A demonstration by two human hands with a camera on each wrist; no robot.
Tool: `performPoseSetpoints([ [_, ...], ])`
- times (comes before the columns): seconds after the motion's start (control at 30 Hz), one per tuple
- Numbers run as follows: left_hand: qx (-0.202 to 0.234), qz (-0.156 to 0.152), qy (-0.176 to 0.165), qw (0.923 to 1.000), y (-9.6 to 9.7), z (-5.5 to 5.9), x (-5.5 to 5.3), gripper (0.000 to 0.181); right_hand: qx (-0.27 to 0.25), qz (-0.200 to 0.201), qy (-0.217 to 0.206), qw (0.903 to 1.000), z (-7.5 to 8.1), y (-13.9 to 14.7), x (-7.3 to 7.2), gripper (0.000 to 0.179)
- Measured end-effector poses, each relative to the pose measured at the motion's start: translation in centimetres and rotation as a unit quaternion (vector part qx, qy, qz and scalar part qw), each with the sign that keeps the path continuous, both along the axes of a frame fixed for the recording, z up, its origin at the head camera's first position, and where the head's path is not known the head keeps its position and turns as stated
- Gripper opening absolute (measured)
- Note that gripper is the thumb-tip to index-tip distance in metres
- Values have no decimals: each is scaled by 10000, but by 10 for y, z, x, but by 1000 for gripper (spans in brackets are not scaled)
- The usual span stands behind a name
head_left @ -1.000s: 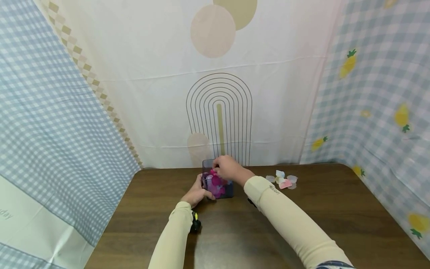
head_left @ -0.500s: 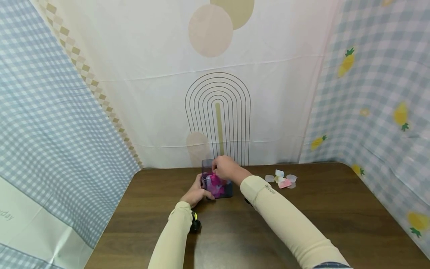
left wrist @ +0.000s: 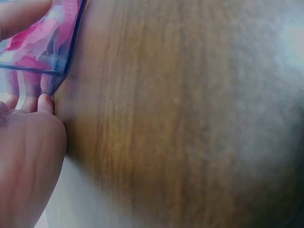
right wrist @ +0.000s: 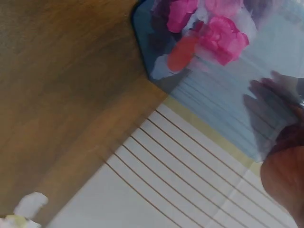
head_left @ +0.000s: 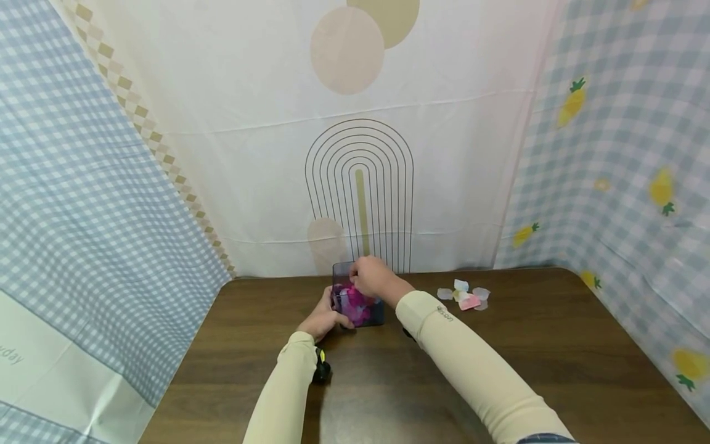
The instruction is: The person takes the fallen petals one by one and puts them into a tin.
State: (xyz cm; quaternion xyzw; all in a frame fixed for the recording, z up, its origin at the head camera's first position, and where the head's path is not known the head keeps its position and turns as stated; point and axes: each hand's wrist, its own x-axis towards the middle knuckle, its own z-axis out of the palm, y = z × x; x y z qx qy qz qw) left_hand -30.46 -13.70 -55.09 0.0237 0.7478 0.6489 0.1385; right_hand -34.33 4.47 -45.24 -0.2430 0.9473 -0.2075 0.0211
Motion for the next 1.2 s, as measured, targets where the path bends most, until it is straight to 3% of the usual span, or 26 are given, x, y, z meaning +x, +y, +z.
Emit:
performPoseSetpoints([
  [0.1,18,51,3,10000,-1,4,0,112,-342,184,180,9991,-1,3,-3,19],
  [0.2,12,91,9,10000,-3,6,0,112,-1016,321,439,9933,-5,11,-4,20],
  [0.33,-55,69,30,10000,-3,6,1,108,-1989,276,1395,9696,-18,40,-6,17],
  [0.4,-80,39,27,10000,-2,5,2,106,-2184,118,1883,9575,-25,64,-6,15],
  [0.47,-83,26,35,10000,0,4,3,105,-2131,-23,2108,9540,-32,93,-4,13],
  [0.67,-64,8,1,10000,3,5,4,106,-1678,-601,1967,9641,-53,188,13,11],
  [0.8,-69,-28,-30,10000,4,5,3,107,-1492,-934,1854,9668,-62,225,22,11],
  [1.07,39,52,-8,10000,4,5,-1,109,-802,-707,1256,9863,-67,233,21,15],
  [1.2,18,63,-18,10000,5,4,-2,109,6,-131,1467,9891,-72,228,16,15],
])
